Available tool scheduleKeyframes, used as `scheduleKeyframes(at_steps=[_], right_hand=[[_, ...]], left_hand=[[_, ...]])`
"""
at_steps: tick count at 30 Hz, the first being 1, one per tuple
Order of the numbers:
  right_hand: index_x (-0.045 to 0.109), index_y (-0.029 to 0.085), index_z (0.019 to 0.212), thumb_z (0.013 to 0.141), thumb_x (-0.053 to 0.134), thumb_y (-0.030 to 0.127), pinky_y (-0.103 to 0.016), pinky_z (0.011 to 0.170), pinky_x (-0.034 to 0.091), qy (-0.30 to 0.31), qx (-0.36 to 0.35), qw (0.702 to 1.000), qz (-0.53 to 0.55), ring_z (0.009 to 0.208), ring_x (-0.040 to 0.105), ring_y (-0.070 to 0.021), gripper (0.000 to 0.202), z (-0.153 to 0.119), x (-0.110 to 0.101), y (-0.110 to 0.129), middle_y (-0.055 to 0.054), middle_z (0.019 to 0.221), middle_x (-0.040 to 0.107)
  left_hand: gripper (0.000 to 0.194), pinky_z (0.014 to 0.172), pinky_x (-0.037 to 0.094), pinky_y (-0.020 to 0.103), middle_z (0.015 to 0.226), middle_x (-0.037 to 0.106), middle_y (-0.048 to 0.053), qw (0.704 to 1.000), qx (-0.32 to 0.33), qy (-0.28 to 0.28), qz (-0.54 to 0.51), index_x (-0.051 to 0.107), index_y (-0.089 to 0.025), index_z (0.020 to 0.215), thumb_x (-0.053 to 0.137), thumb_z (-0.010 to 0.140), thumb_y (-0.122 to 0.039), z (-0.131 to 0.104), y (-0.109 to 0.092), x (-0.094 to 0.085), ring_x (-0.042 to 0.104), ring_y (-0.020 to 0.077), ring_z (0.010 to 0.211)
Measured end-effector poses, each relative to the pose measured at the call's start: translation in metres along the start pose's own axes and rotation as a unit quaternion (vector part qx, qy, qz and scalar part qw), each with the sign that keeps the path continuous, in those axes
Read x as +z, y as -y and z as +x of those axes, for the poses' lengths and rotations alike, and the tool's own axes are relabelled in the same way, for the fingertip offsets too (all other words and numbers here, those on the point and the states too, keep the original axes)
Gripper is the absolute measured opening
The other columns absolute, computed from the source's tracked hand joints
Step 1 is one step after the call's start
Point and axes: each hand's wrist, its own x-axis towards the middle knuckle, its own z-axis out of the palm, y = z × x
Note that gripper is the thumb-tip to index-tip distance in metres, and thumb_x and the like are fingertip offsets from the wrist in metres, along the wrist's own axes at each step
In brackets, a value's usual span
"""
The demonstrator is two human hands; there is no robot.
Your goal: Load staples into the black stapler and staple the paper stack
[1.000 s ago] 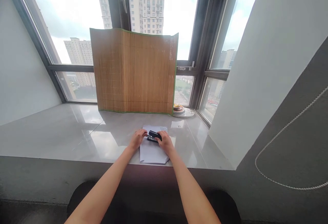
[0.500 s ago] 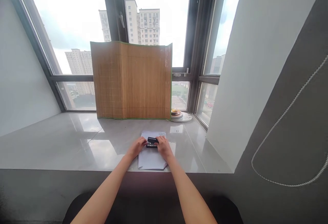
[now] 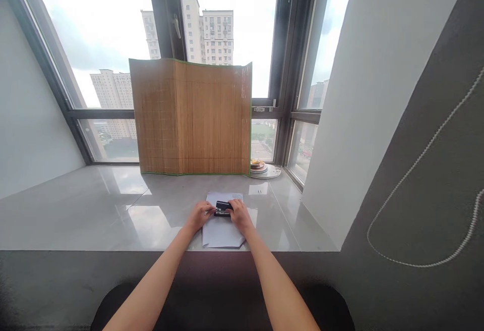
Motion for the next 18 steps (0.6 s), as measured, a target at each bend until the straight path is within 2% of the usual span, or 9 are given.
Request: scheduleKeyframes(at_steps=[4,7,13,18], right_hand=[[0.068,0.024,0.119,0.098,0.06,0.016,-0.047,0.099,0.051,-0.005,0.005,1.0,0.016,0.112,0.059,-0.0305,0.024,-0.001,0.002,-0.002,-0.009,0.114,0.07],[0.069,0.024,0.119,0.097,0.062,0.016,-0.046,0.1,0.051,-0.012,0.004,1.0,0.022,0.113,0.059,-0.0297,0.024,0.0,0.004,-0.006,-0.009,0.114,0.071],[0.07,0.024,0.115,0.097,0.064,0.019,-0.045,0.097,0.052,-0.039,0.024,0.998,0.04,0.109,0.06,-0.0301,0.021,0.001,0.003,-0.009,-0.008,0.11,0.072],[0.071,0.025,0.117,0.095,0.062,0.021,-0.046,0.098,0.052,-0.067,0.017,0.994,0.085,0.11,0.06,-0.0305,0.024,0.001,0.0,-0.007,-0.009,0.111,0.072]], left_hand=[[0.015,0.097,0.047,0.039,0.103,0.077,0.006,0.999,-0.025,-0.014,0.045,0.086,-0.029,0.099,0.073,0.096,-0.023,-0.003,-0.005,-0.005,0.067,0.0254,0.106],[0.015,0.1,0.047,0.041,0.106,0.078,0.007,0.997,-0.048,-0.049,0.021,0.086,-0.028,0.103,0.078,0.092,-0.024,-0.005,-0.003,-0.005,0.068,0.0274,0.108],[0.014,0.096,0.055,0.042,0.101,0.083,0.008,0.983,-0.107,-0.112,-0.099,0.085,-0.024,0.099,0.075,0.089,-0.021,-0.006,0.012,-0.004,0.076,0.0257,0.096],[0.022,0.096,0.058,0.045,0.099,0.084,0.01,0.949,-0.164,-0.133,-0.234,0.084,-0.022,0.096,0.078,0.085,-0.04,-0.006,0.017,-0.007,0.079,0.0274,0.094]])
